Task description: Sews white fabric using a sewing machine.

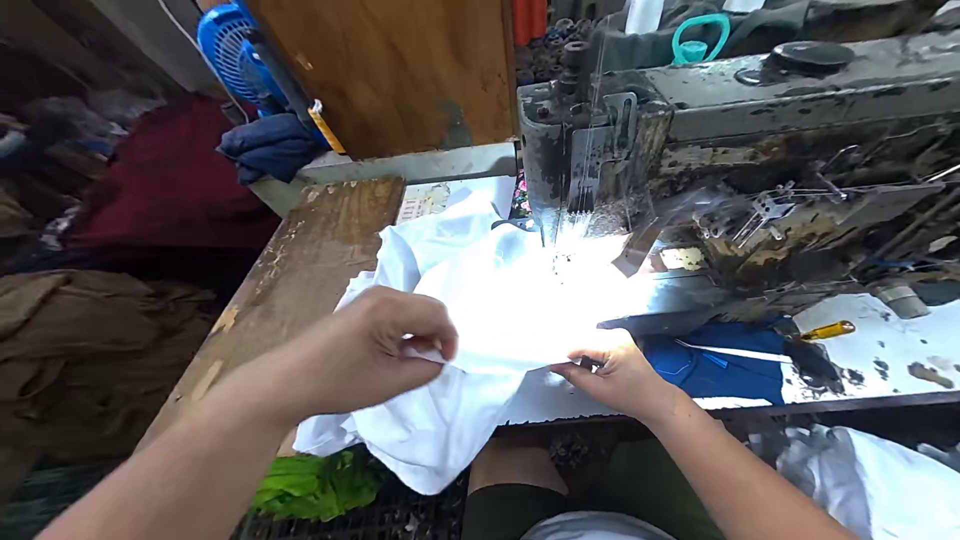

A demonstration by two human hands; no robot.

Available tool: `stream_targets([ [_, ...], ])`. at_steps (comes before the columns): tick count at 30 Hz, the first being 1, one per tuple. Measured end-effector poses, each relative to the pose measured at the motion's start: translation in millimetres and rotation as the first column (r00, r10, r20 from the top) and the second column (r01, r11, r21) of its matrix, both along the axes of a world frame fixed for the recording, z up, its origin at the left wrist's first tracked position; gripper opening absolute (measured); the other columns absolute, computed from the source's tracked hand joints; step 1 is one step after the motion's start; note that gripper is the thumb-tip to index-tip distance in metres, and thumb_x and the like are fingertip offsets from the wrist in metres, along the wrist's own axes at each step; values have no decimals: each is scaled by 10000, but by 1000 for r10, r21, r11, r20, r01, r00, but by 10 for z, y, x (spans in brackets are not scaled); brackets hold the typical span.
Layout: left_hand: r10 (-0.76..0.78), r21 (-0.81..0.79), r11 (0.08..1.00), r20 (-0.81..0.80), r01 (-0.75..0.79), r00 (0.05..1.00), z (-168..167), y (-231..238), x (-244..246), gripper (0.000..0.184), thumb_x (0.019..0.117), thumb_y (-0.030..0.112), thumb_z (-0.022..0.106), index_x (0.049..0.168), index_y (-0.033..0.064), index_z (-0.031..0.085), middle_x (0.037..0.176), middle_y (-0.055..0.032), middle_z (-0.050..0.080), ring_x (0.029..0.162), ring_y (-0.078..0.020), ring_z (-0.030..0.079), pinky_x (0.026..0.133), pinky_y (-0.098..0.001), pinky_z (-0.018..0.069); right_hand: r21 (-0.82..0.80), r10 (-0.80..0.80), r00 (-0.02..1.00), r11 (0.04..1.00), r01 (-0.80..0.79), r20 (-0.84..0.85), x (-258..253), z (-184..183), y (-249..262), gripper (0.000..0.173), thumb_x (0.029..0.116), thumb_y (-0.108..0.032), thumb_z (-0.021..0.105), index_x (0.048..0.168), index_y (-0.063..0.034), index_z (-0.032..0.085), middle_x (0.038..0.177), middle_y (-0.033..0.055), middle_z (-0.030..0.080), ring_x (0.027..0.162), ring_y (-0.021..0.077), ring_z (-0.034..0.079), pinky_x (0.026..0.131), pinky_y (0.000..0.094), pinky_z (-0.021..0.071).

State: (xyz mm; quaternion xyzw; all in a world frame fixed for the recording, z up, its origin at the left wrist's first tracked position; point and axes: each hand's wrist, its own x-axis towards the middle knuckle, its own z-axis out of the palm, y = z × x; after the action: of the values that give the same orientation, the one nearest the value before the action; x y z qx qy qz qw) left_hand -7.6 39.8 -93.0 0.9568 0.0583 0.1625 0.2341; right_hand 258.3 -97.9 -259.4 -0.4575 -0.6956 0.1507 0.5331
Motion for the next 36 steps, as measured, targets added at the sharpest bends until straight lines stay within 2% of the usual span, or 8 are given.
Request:
stream_targets([
  [2, -84, -54, 995, -35, 82, 996, -60, -5, 78, 73, 893, 146, 660, 882, 140, 731, 766, 112, 609, 697, 100, 537, 609, -54, 443, 0, 9, 1000, 1000, -9, 0, 3, -1, -8, 225, 925, -173, 715, 759, -21, 725, 704, 38, 673, 619, -28, 542, 588, 118, 438],
  [8, 124, 613, 790, -136, -15, 983, 109, 223, 134, 205, 915, 245, 571, 752, 182, 678, 684, 58, 537, 559, -119, 572, 448, -349, 446, -12, -21, 1000, 1000, 21, -1, -17, 17, 10, 206, 916, -179, 717, 766, -40, 742, 680, 11, 665, 601, -39, 529, 582, 122, 428],
  [12, 111, 356, 932, -101, -68, 989, -53, 287, 189, 66, 837, 204, 645, 797, 177, 690, 737, 98, 616, 729, -33, 601, 676, -257, 516, -46, -1, 998, 999, -2, -56, -13, 33, 10, 206, 923, -180, 722, 786, -28, 742, 702, 5, 675, 617, -59, 536, 596, 107, 441],
  [15, 4, 105, 994, -44, 0, 999, -157, 151, 317, 84, 843, 121, 627, 807, 139, 702, 733, 104, 593, 703, 62, 548, 633, -108, 457, -57, 23, 993, 998, -29, -115, -7, 35, -3, 219, 932, -189, 721, 796, -18, 735, 726, 6, 681, 638, -63, 556, 617, 104, 464],
  [24, -69, 650, 742, -168, 163, 983, -30, -4, 625, 237, 983, 199, 580, 785, 131, 691, 696, 3, 569, 586, -146, 541, 547, -322, 405, -165, -18, 975, 986, -20, -222, 24, 157, 12, 165, 918, -171, 738, 824, -36, 755, 685, -60, 683, 588, -94, 573, 570, 98, 495],
  [31, -11, 671, 728, -196, 142, 981, -67, 110, 704, 217, 904, 149, 615, 690, 112, 623, 658, -23, 572, 601, -193, 582, 629, -416, 448, -87, -40, 995, 996, 32, -95, 3, 106, 31, 174, 915, -174, 726, 817, -34, 761, 731, -5, 711, 645, -62, 600, 642, 116, 501],
  [34, -42, 546, 830, -146, 116, 988, -153, 97, 716, 89, 852, 154, 644, 775, 146, 687, 695, 31, 631, 697, -132, 634, 802, -400, 514, -100, -8, 990, 995, -6, -142, 11, 92, 9, 158, 918, -149, 728, 838, -15, 756, 760, 5, 726, 653, -45, 640, 638, 129, 547],
  [36, -113, 457, 875, -131, 161, 985, -201, -22, 745, 103, 873, 136, 617, 846, 145, 716, 744, 30, 652, 720, -124, 635, 729, -354, 517, -109, 9, 986, 994, -27, -167, 21, 97, -17, 155, 914, -148, 736, 840, -14, 750, 766, 1, 724, 651, -42, 648, 632, 132, 562],
])
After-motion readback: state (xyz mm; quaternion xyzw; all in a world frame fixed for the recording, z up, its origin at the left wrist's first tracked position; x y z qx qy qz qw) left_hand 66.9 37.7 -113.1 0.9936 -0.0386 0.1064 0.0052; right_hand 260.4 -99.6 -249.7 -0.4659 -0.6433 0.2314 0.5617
